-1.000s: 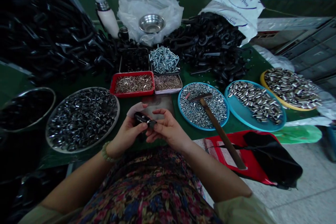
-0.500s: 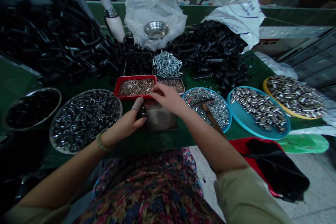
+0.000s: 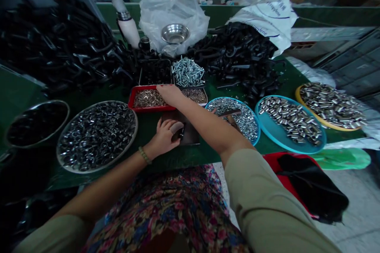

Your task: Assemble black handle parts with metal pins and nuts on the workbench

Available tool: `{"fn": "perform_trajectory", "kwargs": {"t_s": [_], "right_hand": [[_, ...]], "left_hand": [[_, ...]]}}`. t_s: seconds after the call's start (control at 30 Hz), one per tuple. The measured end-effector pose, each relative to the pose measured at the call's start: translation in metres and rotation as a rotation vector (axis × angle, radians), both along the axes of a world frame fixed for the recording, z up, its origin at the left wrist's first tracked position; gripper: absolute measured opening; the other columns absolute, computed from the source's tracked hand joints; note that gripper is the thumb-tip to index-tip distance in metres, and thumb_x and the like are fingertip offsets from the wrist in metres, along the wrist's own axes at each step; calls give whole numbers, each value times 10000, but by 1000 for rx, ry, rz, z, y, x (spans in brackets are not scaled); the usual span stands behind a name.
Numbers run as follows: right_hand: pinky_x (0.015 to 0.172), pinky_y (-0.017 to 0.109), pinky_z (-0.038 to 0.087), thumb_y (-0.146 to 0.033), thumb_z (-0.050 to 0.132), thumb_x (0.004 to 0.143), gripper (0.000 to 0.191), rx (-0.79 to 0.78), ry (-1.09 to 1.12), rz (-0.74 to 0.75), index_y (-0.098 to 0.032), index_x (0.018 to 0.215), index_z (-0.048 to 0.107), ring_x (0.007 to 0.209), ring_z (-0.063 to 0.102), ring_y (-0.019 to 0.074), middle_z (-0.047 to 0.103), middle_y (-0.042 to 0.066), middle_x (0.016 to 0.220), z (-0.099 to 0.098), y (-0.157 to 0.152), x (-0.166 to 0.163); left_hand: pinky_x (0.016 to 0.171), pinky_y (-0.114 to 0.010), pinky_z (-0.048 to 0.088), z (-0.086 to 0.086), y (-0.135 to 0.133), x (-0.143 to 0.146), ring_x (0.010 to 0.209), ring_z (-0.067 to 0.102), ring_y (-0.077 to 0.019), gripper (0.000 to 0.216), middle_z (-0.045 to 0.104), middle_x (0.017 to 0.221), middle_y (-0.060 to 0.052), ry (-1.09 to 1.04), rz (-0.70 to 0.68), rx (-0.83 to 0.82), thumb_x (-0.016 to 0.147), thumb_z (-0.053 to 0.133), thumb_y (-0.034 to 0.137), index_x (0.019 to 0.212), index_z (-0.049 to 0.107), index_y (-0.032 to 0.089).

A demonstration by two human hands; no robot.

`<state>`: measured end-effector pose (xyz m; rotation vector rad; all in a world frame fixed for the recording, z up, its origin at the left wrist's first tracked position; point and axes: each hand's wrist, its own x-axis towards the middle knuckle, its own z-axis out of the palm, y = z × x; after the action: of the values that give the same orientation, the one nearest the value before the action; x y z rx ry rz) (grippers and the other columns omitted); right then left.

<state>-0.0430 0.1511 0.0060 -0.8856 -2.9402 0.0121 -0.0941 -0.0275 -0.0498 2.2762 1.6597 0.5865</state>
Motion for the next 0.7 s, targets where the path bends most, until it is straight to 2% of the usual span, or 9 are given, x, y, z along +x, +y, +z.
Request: {"fn": "perform_trajectory", "kwargs": {"t_s": [0.07,0.13,0.27,0.43,0.57,0.63,0.7], "right_hand": [[883,336,441,-102,343,964,362,-26,52,11,-134,1262,547,1035,613,219,655,140,1131,-2,1,5],[881,313,435,-101,376,957,347,-55,83,13,-162,1218,598,1053,601,208,639,122,1156,-4,1,11],[887,304,425,-150,420,962,287,-93,96,-34,-131,1134,648,1038,604,204,670,127,1100,-9,1,19],[921,323,389,-140,456,945,250,-125,150,-6,-109,1073,669,1030,590,204,683,140,1077,-4,-1,23],[815,267,411,-241,520,931,177,-310,444,-103,-142,981,659,874,599,155,687,53,941,-2,-28,54],[758,251,412,-281,536,919,171,-420,561,-168,-151,904,646,811,584,142,667,24,871,-9,-49,80],[727,251,409,-282,555,901,160,-487,583,-262,-152,841,628,776,569,142,644,13,812,-21,-68,103]], "left_hand": [[1112,-489,219,-3,2,1,1224,449,-276,582,564,1274,-94,-78,22,-5,736,634,297,1289,467,226],[1064,-446,282,-6,5,1,1207,461,-273,623,560,1268,-109,-129,26,-11,716,637,299,1297,436,199],[1035,-435,288,-5,7,1,1202,469,-273,616,566,1247,-112,-152,38,-43,712,627,296,1284,419,199],[1027,-445,280,-2,6,4,1201,468,-276,625,563,1235,-118,-130,59,-57,701,637,307,1274,413,197],[1025,-441,282,-3,5,5,1187,478,-272,623,567,1221,-121,-129,79,-38,703,638,308,1272,413,189],[1021,-435,288,-5,5,5,1179,485,-270,622,573,1208,-116,-134,85,-27,706,635,300,1275,412,188],[1017,-433,294,-6,5,4,1173,489,-269,621,579,1199,-110,-134,82,-24,709,633,296,1279,410,190]]}}
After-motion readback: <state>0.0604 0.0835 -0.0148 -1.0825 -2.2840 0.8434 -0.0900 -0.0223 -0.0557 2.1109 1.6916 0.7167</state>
